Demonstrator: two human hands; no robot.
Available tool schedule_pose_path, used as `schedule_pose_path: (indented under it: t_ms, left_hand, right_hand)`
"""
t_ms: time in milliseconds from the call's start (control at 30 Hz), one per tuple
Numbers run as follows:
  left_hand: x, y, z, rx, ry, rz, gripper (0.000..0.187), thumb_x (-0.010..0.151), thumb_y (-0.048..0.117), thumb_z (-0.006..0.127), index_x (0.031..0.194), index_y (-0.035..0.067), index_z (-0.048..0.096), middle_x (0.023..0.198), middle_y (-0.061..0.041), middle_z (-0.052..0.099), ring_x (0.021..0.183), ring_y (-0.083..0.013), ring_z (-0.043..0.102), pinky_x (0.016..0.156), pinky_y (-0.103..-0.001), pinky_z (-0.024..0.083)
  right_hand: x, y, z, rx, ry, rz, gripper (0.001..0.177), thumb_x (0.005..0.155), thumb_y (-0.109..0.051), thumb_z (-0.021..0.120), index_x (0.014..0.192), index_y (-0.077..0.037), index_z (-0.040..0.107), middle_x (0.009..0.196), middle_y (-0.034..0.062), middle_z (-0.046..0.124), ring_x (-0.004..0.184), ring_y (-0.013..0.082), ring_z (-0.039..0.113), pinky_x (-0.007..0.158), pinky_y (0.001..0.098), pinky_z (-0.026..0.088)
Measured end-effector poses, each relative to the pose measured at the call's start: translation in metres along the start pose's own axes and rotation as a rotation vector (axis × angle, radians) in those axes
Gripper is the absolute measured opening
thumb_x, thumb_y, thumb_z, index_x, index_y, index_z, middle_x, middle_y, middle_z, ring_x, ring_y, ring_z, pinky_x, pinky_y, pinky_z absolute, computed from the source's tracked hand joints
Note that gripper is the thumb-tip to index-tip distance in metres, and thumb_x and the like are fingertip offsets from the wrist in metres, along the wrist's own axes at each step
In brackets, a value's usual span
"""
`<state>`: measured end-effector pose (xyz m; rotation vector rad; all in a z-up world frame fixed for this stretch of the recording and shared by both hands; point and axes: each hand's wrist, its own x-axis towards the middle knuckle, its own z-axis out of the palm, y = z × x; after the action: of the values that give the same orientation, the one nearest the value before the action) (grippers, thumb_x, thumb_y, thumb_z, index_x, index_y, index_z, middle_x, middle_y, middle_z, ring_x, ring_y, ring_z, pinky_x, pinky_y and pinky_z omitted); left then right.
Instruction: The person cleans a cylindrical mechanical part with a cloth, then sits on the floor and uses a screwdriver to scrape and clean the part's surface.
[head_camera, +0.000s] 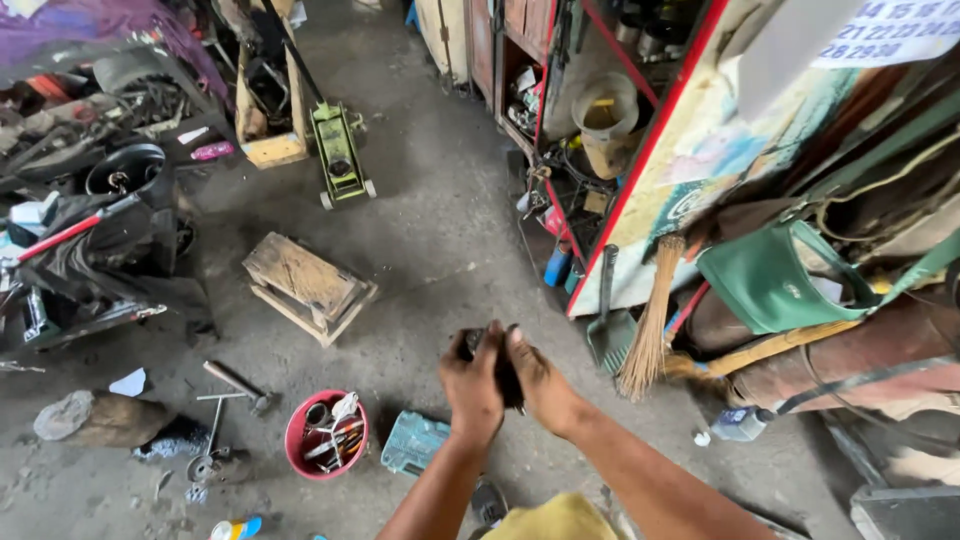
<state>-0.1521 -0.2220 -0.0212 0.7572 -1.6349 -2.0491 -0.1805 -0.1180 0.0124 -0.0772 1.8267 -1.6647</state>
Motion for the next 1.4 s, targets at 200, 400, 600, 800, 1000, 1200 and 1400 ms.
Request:
schedule_pose_path:
  t_ms: [200, 400, 600, 800, 1000, 1200, 1400]
  left_hand:
    - [0.075, -0.017, -0.024, -0.044, 0.15, 0.009, 0.021, 0.088, 0.016, 0.077, 0.079, -0.002, 0.071, 0.067, -0.006, 0.068, 0.057, -0.0134, 0.053, 0.054, -0.029, 0.045]
    - [0.091, 0.002, -0.016, 0.037, 0.145, 0.113, 0.026, 0.086, 0.023, 0.078, 0.085, -0.003, 0.075, 0.07, -0.007, 0.072, 0.059, -0.0149, 0.056, 0.057, -0.03, 0.049]
    - [0.085, 0.027, 0.014, -0.1, 0.028, -0.008, 0.016, 0.089, 0.012, 0.073, 0.081, -0.002, 0.072, 0.069, -0.008, 0.067, 0.057, -0.0143, 0.051, 0.053, -0.03, 0.04]
    - [0.088, 0.048, 0.043, -0.436, -0.066, -0.044, 0.017, 0.09, 0.015, 0.073, 0.089, 0.001, 0.063, 0.079, -0.006, 0.063, 0.065, -0.0163, 0.058, 0.061, -0.03, 0.046]
    - [0.084, 0.061, 0.065, -0.328, -0.155, 0.015, 0.032, 0.086, 0.025, 0.069, 0.097, -0.004, 0.071, 0.087, -0.016, 0.072, 0.075, -0.0237, 0.066, 0.073, -0.035, 0.053]
    - [0.043, 0.072, 0.102, -0.397, -0.204, 0.067, 0.029, 0.092, 0.024, 0.072, 0.104, -0.002, 0.07, 0.092, -0.011, 0.069, 0.08, -0.0221, 0.065, 0.076, -0.036, 0.054]
    - [0.031, 0.082, 0.117, -0.399, -0.146, -0.029, 0.021, 0.085, 0.022, 0.076, 0.084, 0.005, 0.064, 0.08, -0.006, 0.063, 0.075, -0.021, 0.059, 0.078, -0.041, 0.045]
  right_hand:
    - [0.019, 0.033, 0.045, -0.629, 0.065, -0.754, 0.073, 0.108, -0.046, 0.022, 0.157, 0.007, 0.015, 0.165, 0.033, 0.018, 0.154, 0.0451, 0.02, 0.123, 0.0517, 0.023]
    - [0.038, 0.027, 0.046, -0.57, 0.144, -0.925, 0.068, 0.105, -0.027, 0.044, 0.154, 0.011, 0.015, 0.158, 0.0389, 0.029, 0.143, 0.0521, 0.039, 0.117, 0.0552, 0.034]
    - [0.061, -0.049, -0.01, -0.067, -0.187, -0.158, 0.065, 0.1, -0.051, 0.032, 0.139, -0.004, 0.056, 0.126, 0.0056, 0.066, 0.109, 0.0133, 0.059, 0.096, 0.0301, 0.051]
    - [0.04, -0.068, -0.047, 0.088, -0.223, -0.468, 0.066, 0.085, -0.017, 0.071, 0.144, 0.001, 0.05, 0.131, 0.0109, 0.067, 0.109, 0.0194, 0.06, 0.094, 0.0327, 0.05]
    - [0.023, -0.043, -0.052, 0.232, -0.011, -0.535, 0.066, 0.081, 0.004, 0.075, 0.142, 0.002, 0.049, 0.129, 0.0133, 0.07, 0.109, 0.0183, 0.066, 0.095, 0.0321, 0.056]
    - [0.018, -0.037, -0.082, -0.11, 0.284, -0.794, 0.071, 0.075, -0.003, 0.082, 0.138, 0.004, 0.049, 0.127, 0.0181, 0.068, 0.109, 0.0256, 0.072, 0.094, 0.0355, 0.061]
    - [0.0, -0.058, -0.127, 0.048, 0.05, -0.561, 0.046, 0.074, -0.015, 0.088, 0.112, 0.001, 0.067, 0.106, 0.0125, 0.078, 0.095, 0.0193, 0.075, 0.09, 0.0336, 0.063]
